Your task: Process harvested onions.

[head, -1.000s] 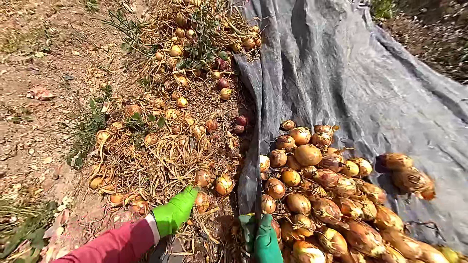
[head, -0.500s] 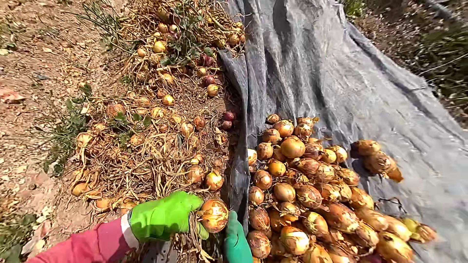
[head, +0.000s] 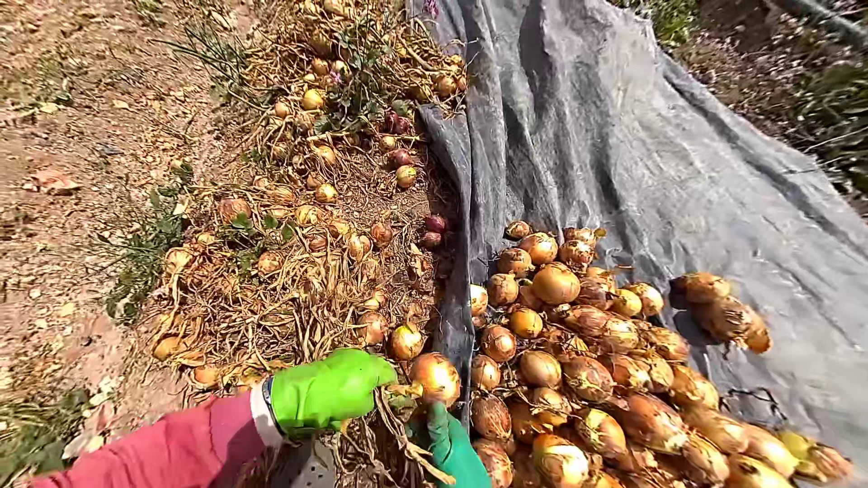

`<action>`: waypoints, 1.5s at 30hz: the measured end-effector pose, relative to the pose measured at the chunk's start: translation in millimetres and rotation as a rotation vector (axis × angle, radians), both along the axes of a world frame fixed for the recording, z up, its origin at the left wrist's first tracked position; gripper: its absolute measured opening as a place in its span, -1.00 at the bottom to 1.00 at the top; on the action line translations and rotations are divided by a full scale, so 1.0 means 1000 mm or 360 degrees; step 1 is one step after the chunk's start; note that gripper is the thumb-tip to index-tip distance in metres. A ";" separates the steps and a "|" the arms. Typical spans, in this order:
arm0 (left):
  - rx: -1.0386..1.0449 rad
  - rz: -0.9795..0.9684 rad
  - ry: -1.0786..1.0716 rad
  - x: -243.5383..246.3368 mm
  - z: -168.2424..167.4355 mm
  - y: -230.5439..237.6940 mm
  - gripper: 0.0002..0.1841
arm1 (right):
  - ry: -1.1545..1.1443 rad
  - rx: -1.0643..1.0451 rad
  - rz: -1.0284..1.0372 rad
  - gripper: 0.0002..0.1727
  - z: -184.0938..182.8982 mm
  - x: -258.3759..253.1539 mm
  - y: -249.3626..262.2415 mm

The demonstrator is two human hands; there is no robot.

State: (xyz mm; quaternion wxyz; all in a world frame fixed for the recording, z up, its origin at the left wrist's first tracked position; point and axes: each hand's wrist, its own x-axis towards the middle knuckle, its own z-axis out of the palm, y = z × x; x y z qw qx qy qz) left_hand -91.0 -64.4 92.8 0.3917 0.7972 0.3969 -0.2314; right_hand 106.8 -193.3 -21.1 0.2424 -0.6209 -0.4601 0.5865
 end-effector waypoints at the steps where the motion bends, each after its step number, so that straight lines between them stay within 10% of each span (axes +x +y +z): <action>1: 0.0136 0.0107 0.0035 -0.006 -0.006 0.010 -0.65 | 0.0039 0.0019 -0.0185 -0.04 0.001 0.004 0.001; 5: 0.0522 0.0480 -0.0165 -0.025 -0.033 0.040 -0.78 | 0.0398 0.0029 -0.0810 0.00 -0.002 0.022 0.010; 12: 0.0382 0.0827 -0.0510 -0.008 -0.043 0.035 -0.76 | 0.0319 0.0078 -0.0693 -0.02 -0.010 0.021 0.008; 16: 0.0554 0.0815 -0.0158 -0.013 -0.060 0.042 -0.73 | 0.0324 0.0073 -0.0497 -0.07 -0.014 0.013 0.005; 22: 0.0164 0.0794 0.0610 -0.008 -0.081 0.038 -0.17 | 0.0342 0.0025 -0.0490 -0.10 -0.014 0.012 0.005; 27: 0.0243 0.0722 0.0687 -0.039 -0.112 0.045 -0.53 | 0.0316 0.0078 -0.0597 -0.12 -0.008 0.018 0.007; 35: 0.0081 0.0784 -0.0296 -0.053 -0.041 0.030 -0.74 | 0.0594 -0.0148 -0.0490 0.04 -0.025 0.013 0.006; 39: -0.0009 0.0331 -0.0327 -0.030 -0.018 0.018 -0.75 | 0.0889 -0.0039 -0.0351 0.12 -0.030 -0.004 -0.002; 45: -0.0057 -0.0010 -0.0475 -0.035 -0.021 0.012 -0.76 | 0.0196 0.0008 -0.0221 -0.05 0.004 0.001 0.005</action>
